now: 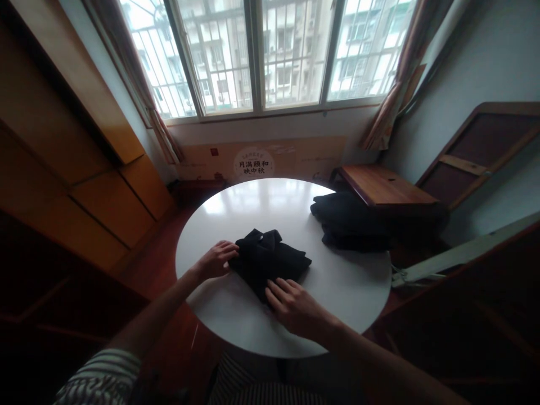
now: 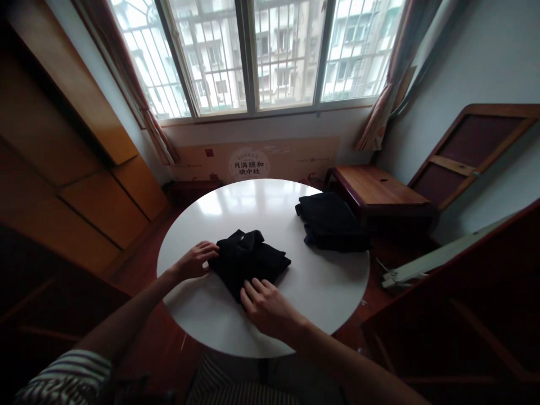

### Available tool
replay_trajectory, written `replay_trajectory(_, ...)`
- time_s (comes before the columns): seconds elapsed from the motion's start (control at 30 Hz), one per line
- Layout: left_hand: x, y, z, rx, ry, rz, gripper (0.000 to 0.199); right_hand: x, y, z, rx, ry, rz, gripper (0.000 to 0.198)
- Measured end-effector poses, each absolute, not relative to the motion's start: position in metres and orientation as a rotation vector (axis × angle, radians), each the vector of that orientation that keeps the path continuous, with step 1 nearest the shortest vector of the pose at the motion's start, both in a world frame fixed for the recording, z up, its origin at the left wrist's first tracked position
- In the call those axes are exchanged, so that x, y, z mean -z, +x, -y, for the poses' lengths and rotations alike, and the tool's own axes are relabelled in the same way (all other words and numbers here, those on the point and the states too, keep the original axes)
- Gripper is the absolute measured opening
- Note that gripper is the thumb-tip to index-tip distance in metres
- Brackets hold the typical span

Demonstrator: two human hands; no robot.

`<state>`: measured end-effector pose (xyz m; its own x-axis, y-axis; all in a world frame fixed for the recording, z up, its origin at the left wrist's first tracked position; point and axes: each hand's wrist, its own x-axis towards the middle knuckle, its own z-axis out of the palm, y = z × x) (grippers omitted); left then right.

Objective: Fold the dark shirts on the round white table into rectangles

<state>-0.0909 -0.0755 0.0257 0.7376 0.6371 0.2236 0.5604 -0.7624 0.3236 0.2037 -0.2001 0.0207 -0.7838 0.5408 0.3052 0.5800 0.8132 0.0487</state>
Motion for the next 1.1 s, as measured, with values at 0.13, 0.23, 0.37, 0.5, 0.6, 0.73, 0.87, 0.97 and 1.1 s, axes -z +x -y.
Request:
replay_trajectory(0.13, -0.055, -0.089, 0.082, -0.322, 2.621, -0.924, 0.040, -0.042, 0.209, 0.185, -0.073, -0.904, 2.636, 0.036)
replay_trajectory(0.23, -0.064, -0.074, 0.077, -0.417, 2.591, -1.036, 0.038, -0.046, 0.209, 0.167, -0.089, -0.992, 2.556, 0.027)
replay_trajectory(0.37, -0.052, -0.049, 0.061, -0.594, 2.588, -1.060, 0.057, -0.041, 0.206, 0.161, -0.064, -1.166, 2.504, 0.019)
replay_trajectory(0.5, -0.041, -0.034, 0.039, -0.665, 2.374, -1.011, 0.041, -0.039, 0.208, 0.157, -0.020, -1.302, 2.382, 0.022)
replay_trajectory(0.6, -0.037, -0.026, 0.024, -0.723, 2.159, -1.095, 0.036, -0.033, 0.213, 0.148, -0.017, -1.390, 2.263, 0.033)
replay_trajectory(0.73, -0.034, -0.019, 0.012, -0.785, 1.981, -1.174, 0.043, -0.022, 0.216, 0.137, -0.076, -1.434, 2.212, 0.042)
replay_trajectory(0.87, -0.030, -0.017, 0.002, -0.754, 1.828, -1.191, 0.047, -0.018, 0.214, 0.133, -0.091, -1.445, 2.228, 0.042)
replay_trajectory(0.97, -0.026, -0.019, -0.006, -0.608, 1.833, -1.319, 0.042, -0.021, 0.213, 0.133, -0.082, -1.492, 2.265, 0.029)
replay_trajectory(1.1, -0.024, -0.014, -0.011, -0.482, 1.933, -1.493, 0.031, -0.032, 0.212, 0.131, -0.014, -1.520, 2.310, 0.025)
